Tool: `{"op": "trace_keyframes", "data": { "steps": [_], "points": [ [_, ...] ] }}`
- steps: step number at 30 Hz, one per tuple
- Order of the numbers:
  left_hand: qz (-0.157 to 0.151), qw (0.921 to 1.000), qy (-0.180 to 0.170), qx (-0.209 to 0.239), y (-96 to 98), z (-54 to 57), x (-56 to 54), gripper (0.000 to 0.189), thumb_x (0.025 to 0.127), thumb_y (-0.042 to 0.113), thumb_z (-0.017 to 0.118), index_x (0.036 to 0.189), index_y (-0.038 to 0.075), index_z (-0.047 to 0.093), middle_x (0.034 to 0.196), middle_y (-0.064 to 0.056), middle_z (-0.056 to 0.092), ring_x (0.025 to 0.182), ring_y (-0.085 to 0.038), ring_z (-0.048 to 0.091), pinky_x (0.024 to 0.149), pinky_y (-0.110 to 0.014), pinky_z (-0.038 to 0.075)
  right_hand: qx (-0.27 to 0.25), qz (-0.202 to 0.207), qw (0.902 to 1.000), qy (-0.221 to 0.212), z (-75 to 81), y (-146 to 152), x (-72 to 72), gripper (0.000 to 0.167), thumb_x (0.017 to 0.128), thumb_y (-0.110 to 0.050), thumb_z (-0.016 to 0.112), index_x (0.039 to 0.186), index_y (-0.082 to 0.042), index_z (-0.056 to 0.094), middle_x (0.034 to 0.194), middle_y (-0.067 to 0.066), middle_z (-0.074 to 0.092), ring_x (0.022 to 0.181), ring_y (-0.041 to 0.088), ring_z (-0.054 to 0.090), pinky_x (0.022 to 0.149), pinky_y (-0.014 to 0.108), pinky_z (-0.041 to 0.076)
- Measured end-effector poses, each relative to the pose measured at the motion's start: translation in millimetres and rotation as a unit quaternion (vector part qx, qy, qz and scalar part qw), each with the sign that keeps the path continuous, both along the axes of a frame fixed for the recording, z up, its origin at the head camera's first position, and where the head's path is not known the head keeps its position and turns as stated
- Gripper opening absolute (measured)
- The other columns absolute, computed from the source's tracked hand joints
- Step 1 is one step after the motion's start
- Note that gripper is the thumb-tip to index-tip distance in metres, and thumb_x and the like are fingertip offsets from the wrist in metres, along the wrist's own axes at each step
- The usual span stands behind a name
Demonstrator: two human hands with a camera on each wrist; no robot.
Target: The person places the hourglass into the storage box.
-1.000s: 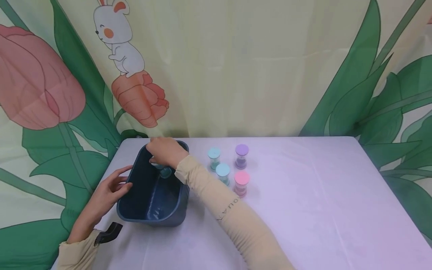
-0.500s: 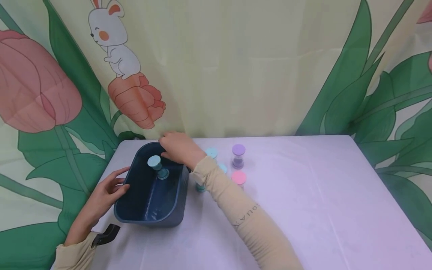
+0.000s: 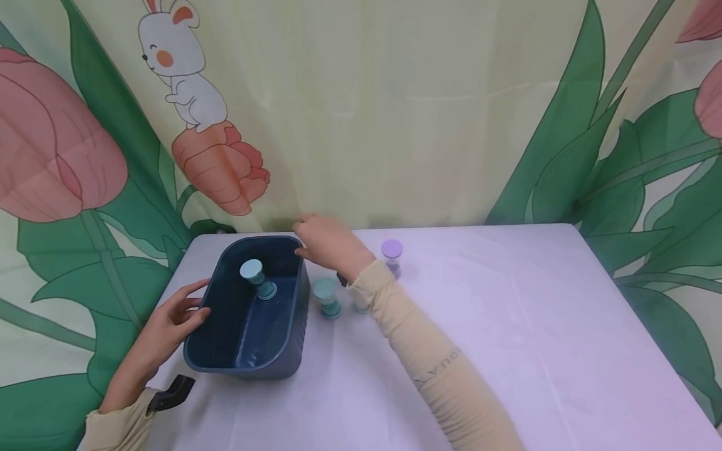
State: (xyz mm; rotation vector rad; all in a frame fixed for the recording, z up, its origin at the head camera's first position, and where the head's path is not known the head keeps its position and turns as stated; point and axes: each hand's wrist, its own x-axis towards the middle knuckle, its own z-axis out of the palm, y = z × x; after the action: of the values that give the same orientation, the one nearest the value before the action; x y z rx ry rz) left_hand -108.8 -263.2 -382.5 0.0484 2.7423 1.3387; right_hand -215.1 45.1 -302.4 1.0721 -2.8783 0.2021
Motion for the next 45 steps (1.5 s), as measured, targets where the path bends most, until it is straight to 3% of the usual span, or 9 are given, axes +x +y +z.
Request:
{"op": "trace_keyframes", "data": {
  "steps": [12, 21, 32, 45],
  "points": [
    [0.005, 1.0000, 0.000, -0.004, 1.0, 1.8, 0.1, 0.062, 0.101, 0.029, 0.057, 0.156, 0.017, 0.030, 0.135, -0.029, 0.054, 0.123, -0.048, 0.056, 0.095, -0.059, 0.050, -0.014, -0.017, 0.9997, -0.010, -3.6, 37, -7.8, 0.035, 0.092, -0.026, 0.072, 0.118, -0.003, 0.069, 0.105, 0.010, 0.063, 0.096, 0.022, 0.064, 0.086, 0.033, 0.056],
    [0.003, 1.0000, -0.008, 0.001, 0.3, 2.4, 0.3, 0.063, 0.101, 0.027, 0.058, 0.156, 0.016, 0.029, 0.137, -0.029, 0.053, 0.124, -0.048, 0.055, 0.096, -0.059, 0.050, -0.026, -0.037, 0.9985, -0.031, -3.1, 61, -9.2, 0.038, 0.091, -0.024, 0.073, 0.121, -0.001, 0.067, 0.112, 0.013, 0.064, 0.101, 0.026, 0.065, 0.091, 0.036, 0.056],
    [0.004, 1.0000, -0.006, 0.002, -0.2, 1.4, 0.7, 0.063, 0.101, 0.028, 0.059, 0.156, 0.017, 0.030, 0.136, -0.029, 0.053, 0.123, -0.048, 0.055, 0.095, -0.059, 0.049, -0.044, -0.055, 0.9965, -0.046, -15.3, 95, -14.1, 0.035, 0.091, -0.022, 0.073, 0.117, 0.000, 0.068, 0.108, 0.013, 0.064, 0.098, 0.027, 0.064, 0.087, 0.040, 0.055],
    [0.010, 0.9999, -0.013, -0.004, 0.5, 0.3, 1.4, 0.065, 0.101, 0.031, 0.059, 0.156, 0.018, 0.029, 0.138, -0.030, 0.052, 0.125, -0.048, 0.054, 0.096, -0.059, 0.049, -0.064, -0.092, 0.9905, -0.079, -32.1, 119, -13.3, 0.037, 0.089, -0.021, 0.075, 0.119, -0.001, 0.068, 0.112, 0.013, 0.064, 0.102, 0.029, 0.065, 0.092, 0.042, 0.054]
  ]
}}
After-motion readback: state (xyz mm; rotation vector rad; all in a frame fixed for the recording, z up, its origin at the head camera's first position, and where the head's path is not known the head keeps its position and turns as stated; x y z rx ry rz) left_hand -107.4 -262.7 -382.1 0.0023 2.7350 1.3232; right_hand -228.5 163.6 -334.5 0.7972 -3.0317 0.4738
